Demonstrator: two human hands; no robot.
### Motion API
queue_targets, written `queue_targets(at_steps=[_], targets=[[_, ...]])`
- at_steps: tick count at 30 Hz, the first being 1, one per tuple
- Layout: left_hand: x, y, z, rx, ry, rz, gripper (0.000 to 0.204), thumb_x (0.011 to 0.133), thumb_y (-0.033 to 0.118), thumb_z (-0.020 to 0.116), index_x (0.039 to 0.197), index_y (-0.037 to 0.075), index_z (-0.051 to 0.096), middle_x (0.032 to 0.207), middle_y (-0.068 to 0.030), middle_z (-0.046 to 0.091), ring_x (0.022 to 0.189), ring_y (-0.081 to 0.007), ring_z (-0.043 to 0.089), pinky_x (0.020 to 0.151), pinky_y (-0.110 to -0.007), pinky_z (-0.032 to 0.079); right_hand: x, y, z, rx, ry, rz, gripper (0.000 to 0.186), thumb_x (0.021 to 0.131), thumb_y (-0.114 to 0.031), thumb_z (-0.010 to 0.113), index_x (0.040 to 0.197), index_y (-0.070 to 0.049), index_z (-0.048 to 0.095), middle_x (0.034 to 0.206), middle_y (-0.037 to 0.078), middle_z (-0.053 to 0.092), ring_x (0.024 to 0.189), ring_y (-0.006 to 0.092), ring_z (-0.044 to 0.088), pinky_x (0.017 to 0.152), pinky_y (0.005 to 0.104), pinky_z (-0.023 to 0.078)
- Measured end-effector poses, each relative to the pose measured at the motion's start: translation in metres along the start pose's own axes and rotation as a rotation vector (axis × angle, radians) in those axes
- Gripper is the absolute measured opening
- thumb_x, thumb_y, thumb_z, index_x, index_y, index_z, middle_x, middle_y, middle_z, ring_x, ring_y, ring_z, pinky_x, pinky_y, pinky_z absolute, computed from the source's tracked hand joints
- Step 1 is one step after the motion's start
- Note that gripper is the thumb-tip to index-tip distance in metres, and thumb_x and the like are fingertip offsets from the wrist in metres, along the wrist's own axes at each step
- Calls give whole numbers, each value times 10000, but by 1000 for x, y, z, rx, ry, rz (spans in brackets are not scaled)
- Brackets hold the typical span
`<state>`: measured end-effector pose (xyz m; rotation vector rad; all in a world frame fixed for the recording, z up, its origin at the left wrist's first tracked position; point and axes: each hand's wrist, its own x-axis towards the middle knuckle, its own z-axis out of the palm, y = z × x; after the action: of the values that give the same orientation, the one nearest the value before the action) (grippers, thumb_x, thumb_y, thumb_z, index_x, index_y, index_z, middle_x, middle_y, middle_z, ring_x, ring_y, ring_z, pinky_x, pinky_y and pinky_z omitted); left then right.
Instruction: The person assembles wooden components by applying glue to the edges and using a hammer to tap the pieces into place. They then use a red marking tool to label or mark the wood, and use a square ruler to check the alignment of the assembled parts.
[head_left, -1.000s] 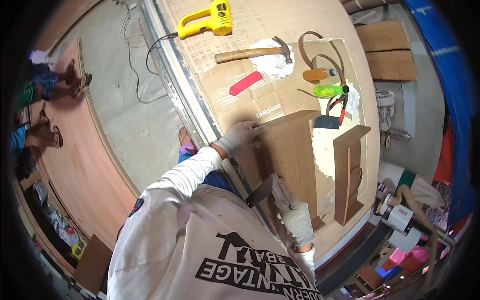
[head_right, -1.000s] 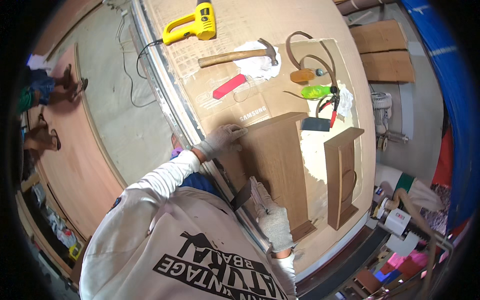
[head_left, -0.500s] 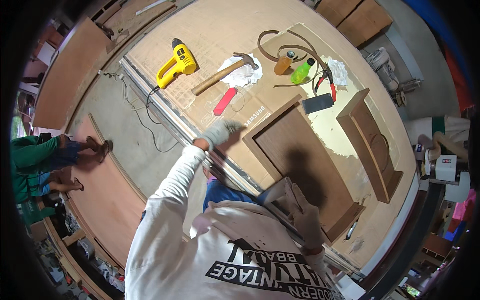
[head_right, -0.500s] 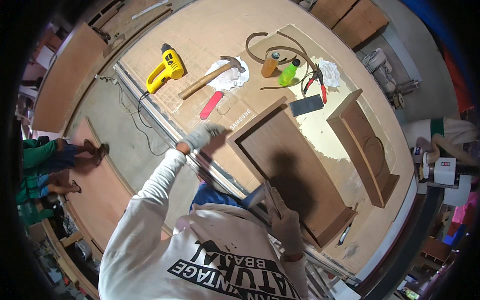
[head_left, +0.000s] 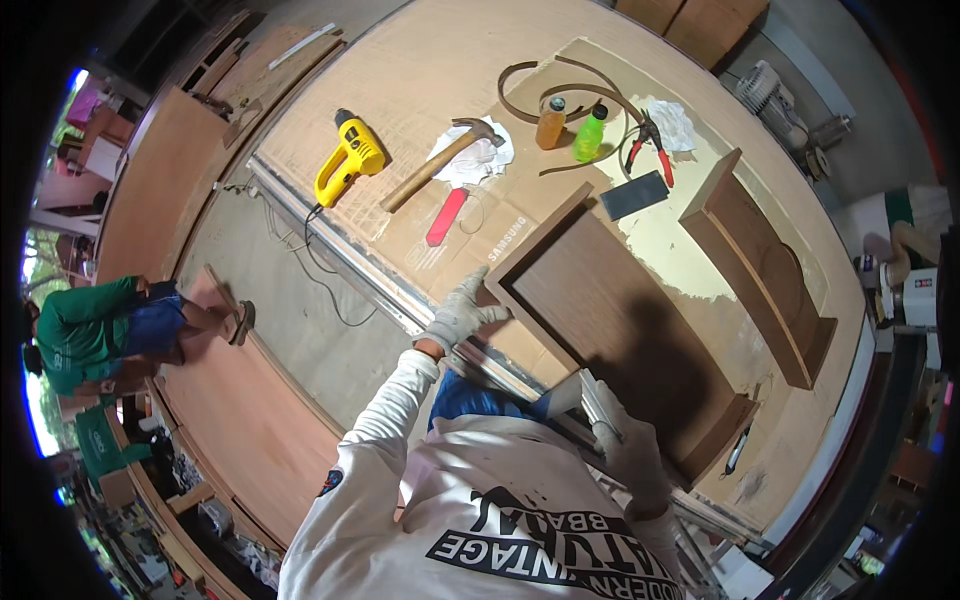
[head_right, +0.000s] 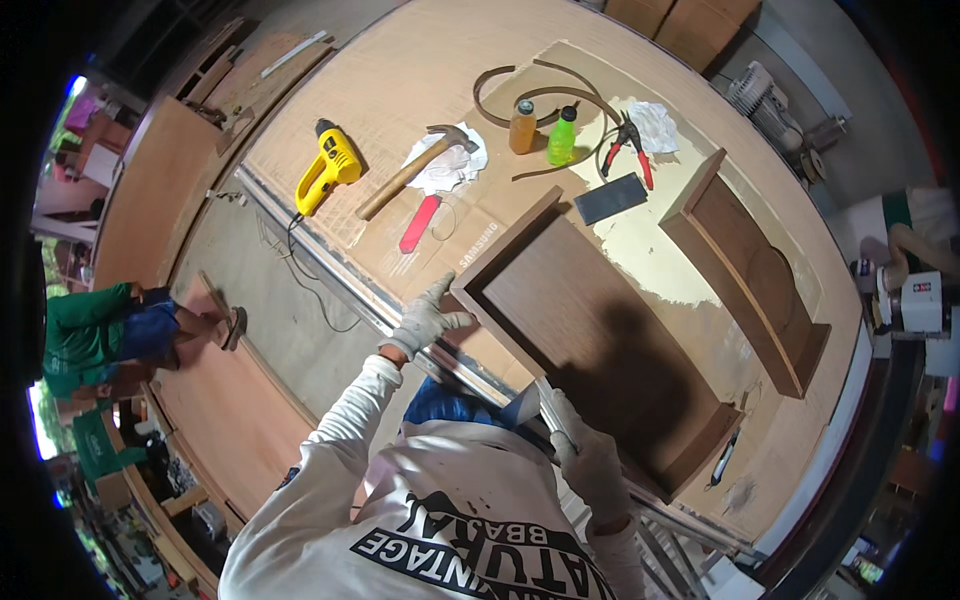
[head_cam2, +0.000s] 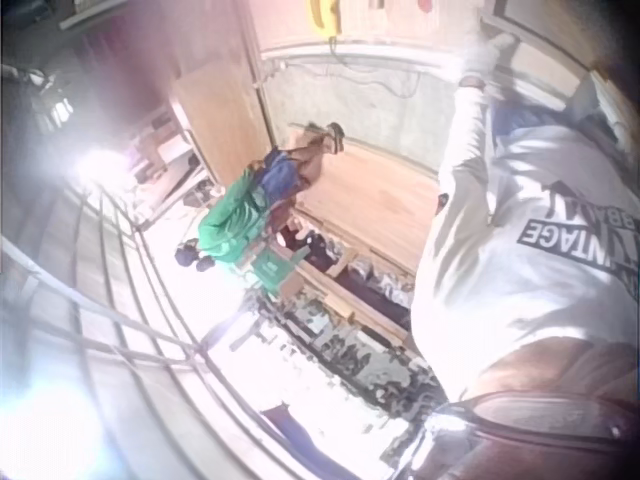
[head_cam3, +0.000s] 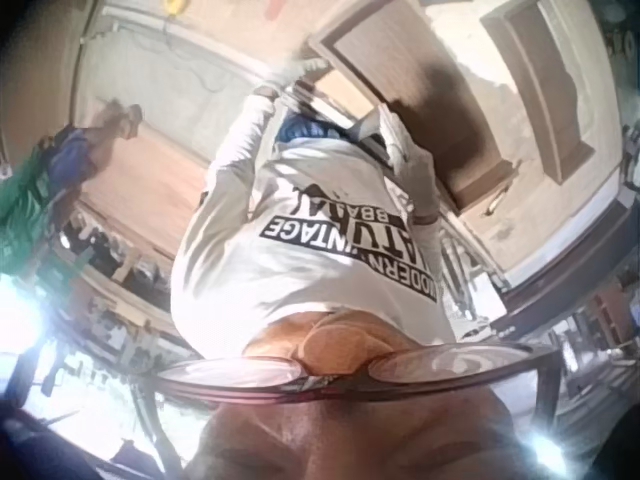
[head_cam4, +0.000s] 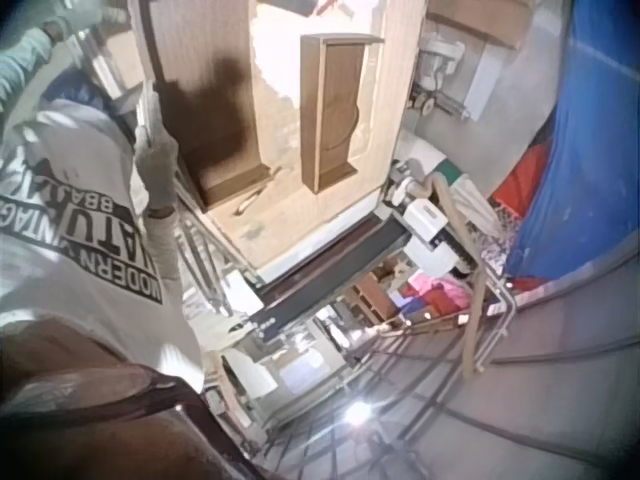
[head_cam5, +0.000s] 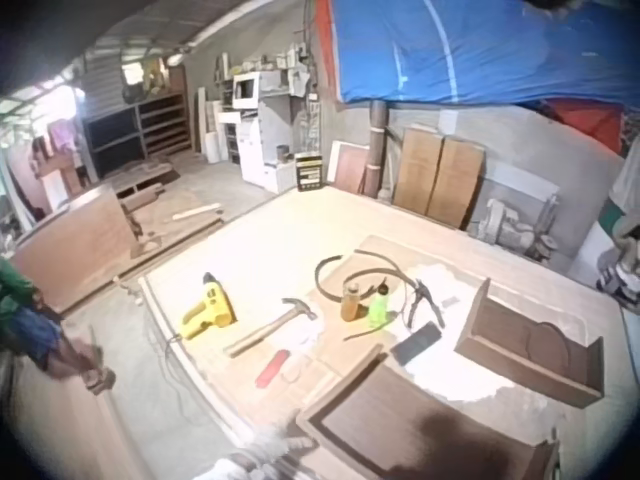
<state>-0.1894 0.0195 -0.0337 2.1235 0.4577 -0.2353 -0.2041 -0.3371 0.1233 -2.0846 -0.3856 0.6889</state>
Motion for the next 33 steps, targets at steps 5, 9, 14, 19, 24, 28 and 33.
queue_targets(at_steps=[5, 9, 14, 19, 24, 28, 33], targets=[[41, -34, 9, -593, -207, -119, 866, 788, 261, 865, 1505, -13, 465, 1062, -150, 761, 998, -183, 696, 907, -290, 526, 2, -41, 10, 58, 72, 189, 590, 946, -11, 607, 1517, -116, 501, 798, 65, 650, 665, 70, 522, 604, 263, 494], [55, -23, 3, -364, -171, -110, 694, 802, 238, 849, 1384, -37, 590, 1091, -141, 764, 962, -142, 694, 858, -299, 541, 8, -48, 33, 4, 145, 161, 577, 953, -22, 612, 1514, -88, 496, 720, 53, 632, 613, 81, 547, 565, 271, 494], [46, 5, -12, -277, -151, -147, 562, 827, 289, 809, 1299, 17, 672, 989, -234, 753, 912, -270, 748, 823, -355, 564, 24, -76, 66, -49, 124, 220, 564, 955, -44, 613, 1506, -61, 496, 711, 73, 656, 581, 111, 602, 545, 293, 509], [105, -26, -40, -74, -4, 78, 457, 908, 307, 732, 1271, 33, 682, 968, -252, 724, 893, -316, 735, 748, -390, 565, 37, -110, 85, 68, 211, 282, 542, 964, -67, 605, 1498, -75, 511, 729, 74, 662, 589, 104, 600, 550, 281, 508], [198, -72, -64, 807, 312, 264, 433, 974, 216, 554, 1389, 97, 524, 969, -139, 664, 834, -343, 711, 702, -461, 576, 28, -114, 98, 237, 363, 518, 536, 973, -64, 599, 1500, -109, 515, 829, 85, 699, 645, 110, 619, 590, 274, 517], [236, -85, -71, 835, 79, 218, 214, 968, 160, 534, 1167, 111, 594, 1045, -172, 679, 894, -361, 706, 734, -490, 575, 14, -102, 109, 336, 468, 495, 579, 978, -44, 596, 1533, -161, 478, 802, 90, 706, 647, 113, 629, 597, 285, 526], [245, -74, -73, 660, 74, 254, 234, 953, 159, 537, 1114, 131, 704, 1032, -162, 687, 966, -357, 690, 836, -462, 560, -3, -96, 121, 351, 543, 494, 587, 977, -13, 586, 1527, -197, 495, 765, 64, 675, 634, 103, 603, 590, 282, 521]])
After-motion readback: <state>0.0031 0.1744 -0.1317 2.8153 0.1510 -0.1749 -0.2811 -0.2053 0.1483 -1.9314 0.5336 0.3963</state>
